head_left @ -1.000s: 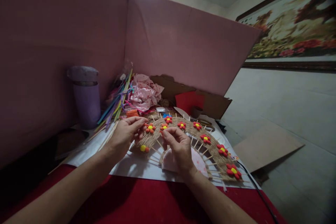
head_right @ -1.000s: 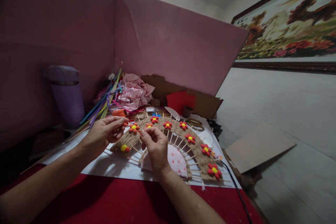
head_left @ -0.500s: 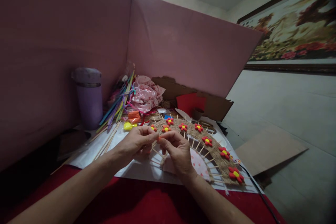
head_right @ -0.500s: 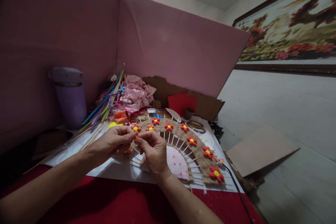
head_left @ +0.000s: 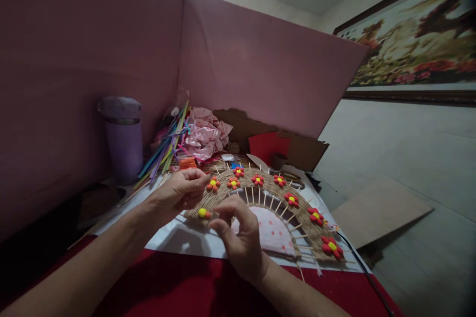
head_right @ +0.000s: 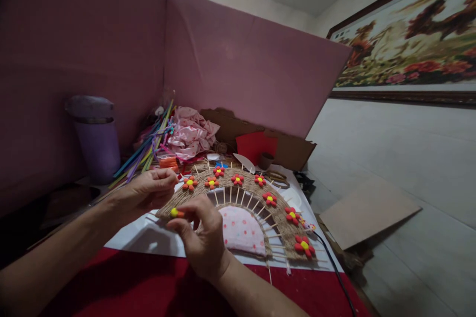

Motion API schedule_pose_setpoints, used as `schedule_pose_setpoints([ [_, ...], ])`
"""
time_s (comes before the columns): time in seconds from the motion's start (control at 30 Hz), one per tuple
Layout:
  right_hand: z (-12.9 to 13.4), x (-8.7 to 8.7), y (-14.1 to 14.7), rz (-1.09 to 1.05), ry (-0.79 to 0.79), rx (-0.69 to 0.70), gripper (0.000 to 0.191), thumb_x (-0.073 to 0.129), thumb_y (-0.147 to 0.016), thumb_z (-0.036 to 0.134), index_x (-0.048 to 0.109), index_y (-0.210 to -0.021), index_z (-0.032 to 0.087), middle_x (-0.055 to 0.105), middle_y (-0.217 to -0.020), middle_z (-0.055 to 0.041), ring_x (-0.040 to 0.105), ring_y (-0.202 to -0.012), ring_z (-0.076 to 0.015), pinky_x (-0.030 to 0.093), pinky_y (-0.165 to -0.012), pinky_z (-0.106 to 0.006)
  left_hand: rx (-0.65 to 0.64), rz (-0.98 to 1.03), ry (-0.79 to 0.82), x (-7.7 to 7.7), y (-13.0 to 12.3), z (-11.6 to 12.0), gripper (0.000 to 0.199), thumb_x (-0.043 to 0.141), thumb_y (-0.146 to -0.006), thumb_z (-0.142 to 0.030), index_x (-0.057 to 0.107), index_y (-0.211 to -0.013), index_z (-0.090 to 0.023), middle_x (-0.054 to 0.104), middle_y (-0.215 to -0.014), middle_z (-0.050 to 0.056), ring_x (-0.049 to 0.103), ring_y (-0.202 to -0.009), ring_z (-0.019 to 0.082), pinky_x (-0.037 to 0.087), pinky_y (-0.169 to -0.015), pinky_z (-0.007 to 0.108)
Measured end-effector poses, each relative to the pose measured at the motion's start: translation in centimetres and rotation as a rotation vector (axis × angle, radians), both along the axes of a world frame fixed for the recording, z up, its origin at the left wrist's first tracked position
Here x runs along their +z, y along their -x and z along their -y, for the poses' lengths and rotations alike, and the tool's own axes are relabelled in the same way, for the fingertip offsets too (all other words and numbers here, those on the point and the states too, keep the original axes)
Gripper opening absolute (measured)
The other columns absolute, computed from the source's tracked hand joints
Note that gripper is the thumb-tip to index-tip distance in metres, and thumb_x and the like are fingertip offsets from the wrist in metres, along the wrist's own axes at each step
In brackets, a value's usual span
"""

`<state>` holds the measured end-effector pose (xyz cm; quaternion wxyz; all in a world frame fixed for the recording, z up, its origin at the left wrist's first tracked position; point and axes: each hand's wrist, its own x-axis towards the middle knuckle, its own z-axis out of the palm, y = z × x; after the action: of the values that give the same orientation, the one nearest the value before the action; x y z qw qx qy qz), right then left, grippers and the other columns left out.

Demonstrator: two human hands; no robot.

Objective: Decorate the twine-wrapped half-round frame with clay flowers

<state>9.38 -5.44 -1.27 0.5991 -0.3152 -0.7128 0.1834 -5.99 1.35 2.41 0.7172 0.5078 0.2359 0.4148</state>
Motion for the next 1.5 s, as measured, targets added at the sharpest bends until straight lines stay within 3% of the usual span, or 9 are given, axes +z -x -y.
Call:
schedule_pose_setpoints([
  [0.2,1.0,0.1,0.5,0.429,-0.315,0.093,0.015,0.055,-0.084,0.028,0.064,-0.083,0.016,0.06,-0.074,-0.0059,0.054,-0.065,-0.0135,0.045,-0.06,-0.026,0.082,0.05,0.108,0.6,0.3,-0.2,0.018,0.061,-0.079,-0.028,0.059,-0.075,-0.011,0.036,-0.046,-0.007,0.027,-0.036,0.001,0.018,-0.034,0.012],
  [0.4,0.6,-0.3,0.5,0.487,-0.289,0.071,0.02,0.051,-0.087,0.03,0.065,-0.082,0.017,0.061,-0.073,-0.0062,0.054,-0.062,-0.0134,0.044,-0.057,-0.026,0.186,0.032,0.116,1.0,0.2,0.2,0.015,0.064,-0.071,-0.007,0.06,-0.086,-0.012,0.065,-0.072,0.006,0.045,-0.041,0.003,0.028,-0.035,0.012],
  [0.67,1.3,0.0,0.9,0.574,-0.404,0.089,0.018,0.051,-0.086,0.027,0.063,-0.079,0.016,0.063,-0.068,-0.0045,0.052,-0.057,-0.0133,0.038,-0.051,-0.026,0.161,0.021,0.09,0.6,0.1,-0.3,0.029,0.069,-0.07,-0.035,0.052,-0.063,-0.012,0.037,-0.045,-0.008,0.021,-0.03,-0.002,0.011,-0.03,0.012],
  [0.77,1.6,0.0,1.1,0.625,-0.421,0.089,0.017,0.053,-0.085,0.027,0.062,-0.076,0.017,0.063,-0.064,-0.0031,0.051,-0.055,-0.0127,0.037,-0.05,-0.026,0.145,-0.026,0.068,0.4,0.1,-0.4,0.033,0.065,-0.072,-0.043,0.054,-0.065,-0.012,0.039,-0.044,-0.007,0.019,-0.029,-0.001,0.008,-0.029,0.014],
  [0.93,1.6,0.2,1.1,0.625,-0.42,0.069,0.019,0.051,-0.087,0.029,0.062,-0.075,0.018,0.063,-0.063,-0.0027,0.051,-0.053,-0.0123,0.037,-0.048,-0.026,0.205,-0.118,0.024,0.4,0.0,-0.2,0.031,0.077,-0.059,-0.025,0.06,-0.082,-0.012,0.063,-0.062,0.001,0.022,-0.029,-0.003,0.009,-0.029,0.014],
  [1.03,1.5,0.2,1.1,0.618,-0.415,0.065,0.019,0.051,-0.087,0.029,0.062,-0.076,0.019,0.063,-0.063,-0.0025,0.051,-0.052,-0.0121,0.037,-0.048,-0.026,0.236,-0.141,0.039,0.4,-0.1,-0.1,0.032,0.08,-0.054,-0.023,0.057,-0.073,-0.014,0.05,-0.045,-0.007,0.021,-0.028,-0.002,0.007,-0.03,0.014],
  [1.17,1.5,0.2,1.0,0.611,-0.42,0.079,0.014,0.053,-0.086,0.026,0.061,-0.077,0.019,0.064,-0.063,-0.0023,0.051,-0.052,-0.0124,0.037,-0.048,-0.026,0.185,-0.12,0.042,0.3,0.0,-0.1,0.035,0.069,-0.067,-0.045,0.052,-0.061,-0.015,0.031,-0.038,-0.011,0.016,-0.028,-0.001,0.006,-0.03,0.015],
  [1.37,1.5,0.0,1.0,0.611,-0.428,0.053,0.016,0.052,-0.086,0.028,0.061,-0.076,0.02,0.062,-0.061,-0.0014,0.05,-0.051,-0.012,0.037,-0.048,-0.026,0.23,-0.172,-0.006,0.3,-0.2,-0.2,0.025,0.075,-0.062,-0.025,0.063,-0.08,-0.012,0.064,-0.064,0.002,0.029,-0.032,-0.001,0.011,-0.032,0.016],
  [1.5,1.5,-0.1,0.8,0.532,-0.385,0.041,0.012,0.054,-0.085,0.025,0.063,-0.081,0.019,0.063,-0.063,-0.003,0.052,-0.054,-0.0133,0.038,-0.051,-0.027,0.254,-0.225,-0.034,-0.1,-0.2,-0.3,0.027,0.079,-0.056,-0.026,0.062,-0.074,-0.014,0.054,-0.052,-0.005,0.029,-0.033,0.0,0.012,-0.034,0.016],
])
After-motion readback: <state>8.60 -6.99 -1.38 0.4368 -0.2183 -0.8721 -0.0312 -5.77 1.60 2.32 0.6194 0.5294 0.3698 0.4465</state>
